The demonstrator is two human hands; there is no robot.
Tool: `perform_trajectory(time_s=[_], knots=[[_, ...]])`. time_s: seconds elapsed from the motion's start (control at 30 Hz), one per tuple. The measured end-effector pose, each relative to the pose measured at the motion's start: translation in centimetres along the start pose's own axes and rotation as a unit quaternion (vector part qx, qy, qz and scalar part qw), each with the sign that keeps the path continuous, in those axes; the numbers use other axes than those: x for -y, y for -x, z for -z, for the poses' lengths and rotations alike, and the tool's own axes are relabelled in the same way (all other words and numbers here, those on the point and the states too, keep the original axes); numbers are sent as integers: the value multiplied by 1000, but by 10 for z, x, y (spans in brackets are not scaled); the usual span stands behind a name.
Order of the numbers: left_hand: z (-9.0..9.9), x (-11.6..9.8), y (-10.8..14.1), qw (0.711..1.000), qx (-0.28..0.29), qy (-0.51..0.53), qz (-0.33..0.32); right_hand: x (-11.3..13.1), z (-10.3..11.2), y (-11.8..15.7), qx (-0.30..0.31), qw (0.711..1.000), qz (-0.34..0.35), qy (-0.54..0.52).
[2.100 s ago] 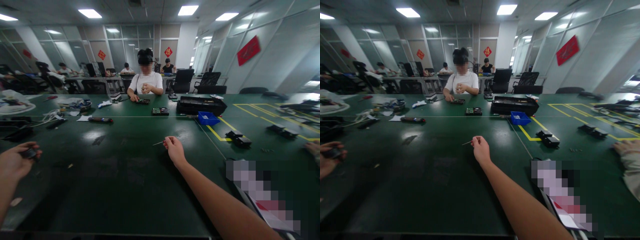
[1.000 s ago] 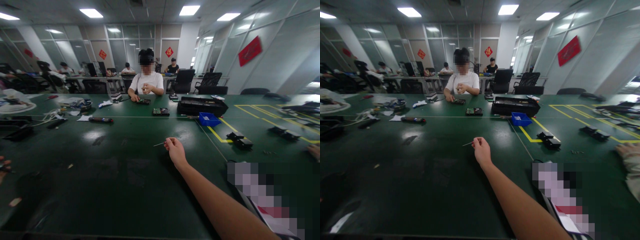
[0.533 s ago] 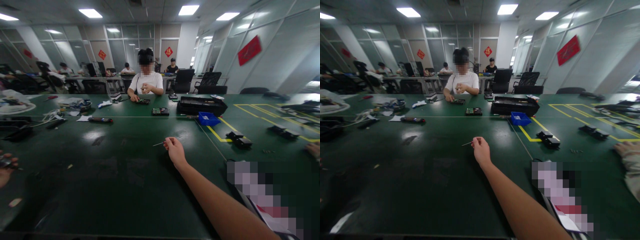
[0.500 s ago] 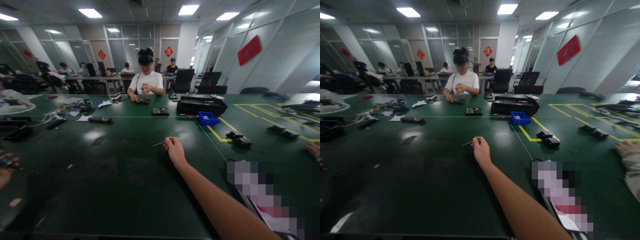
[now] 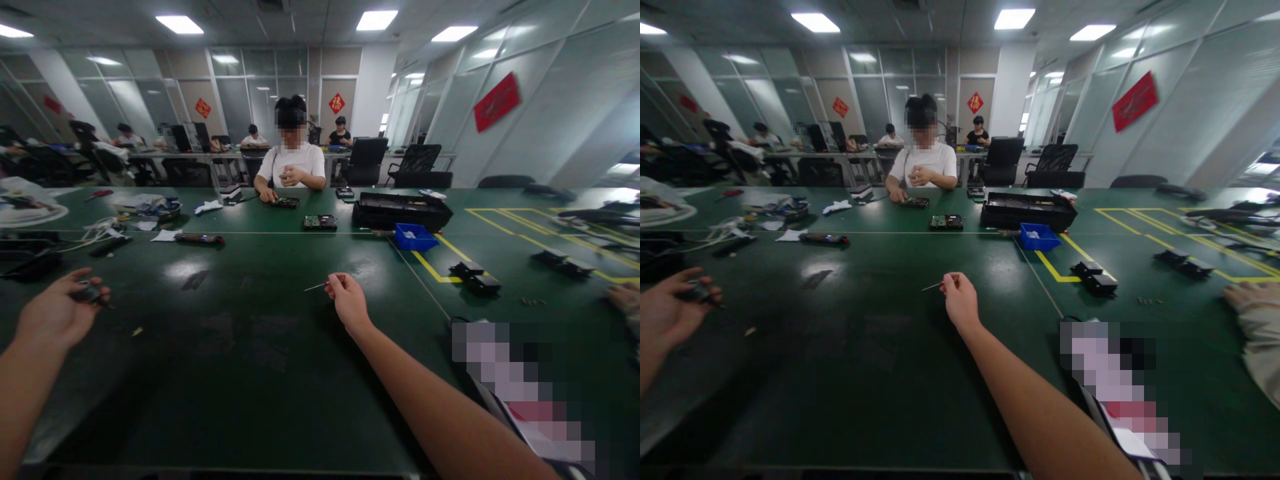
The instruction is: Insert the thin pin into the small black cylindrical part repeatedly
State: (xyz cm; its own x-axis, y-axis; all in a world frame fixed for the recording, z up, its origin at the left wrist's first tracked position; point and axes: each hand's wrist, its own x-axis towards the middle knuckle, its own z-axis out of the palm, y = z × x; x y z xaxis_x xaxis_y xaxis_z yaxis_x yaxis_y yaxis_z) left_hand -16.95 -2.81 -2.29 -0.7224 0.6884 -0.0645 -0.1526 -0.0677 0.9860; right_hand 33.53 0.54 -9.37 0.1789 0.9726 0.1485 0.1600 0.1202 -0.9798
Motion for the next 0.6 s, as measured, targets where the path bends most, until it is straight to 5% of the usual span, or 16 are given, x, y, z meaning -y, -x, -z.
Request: perform_trajectory(time_s=[0.2,0.6], knots=[[-61,6,35,991,102,88,25,-2,-2,-3,-2,1000,9,-3],[-174,25,134,948,305,77,48,-3,-2,0,4,1000,14,7]])
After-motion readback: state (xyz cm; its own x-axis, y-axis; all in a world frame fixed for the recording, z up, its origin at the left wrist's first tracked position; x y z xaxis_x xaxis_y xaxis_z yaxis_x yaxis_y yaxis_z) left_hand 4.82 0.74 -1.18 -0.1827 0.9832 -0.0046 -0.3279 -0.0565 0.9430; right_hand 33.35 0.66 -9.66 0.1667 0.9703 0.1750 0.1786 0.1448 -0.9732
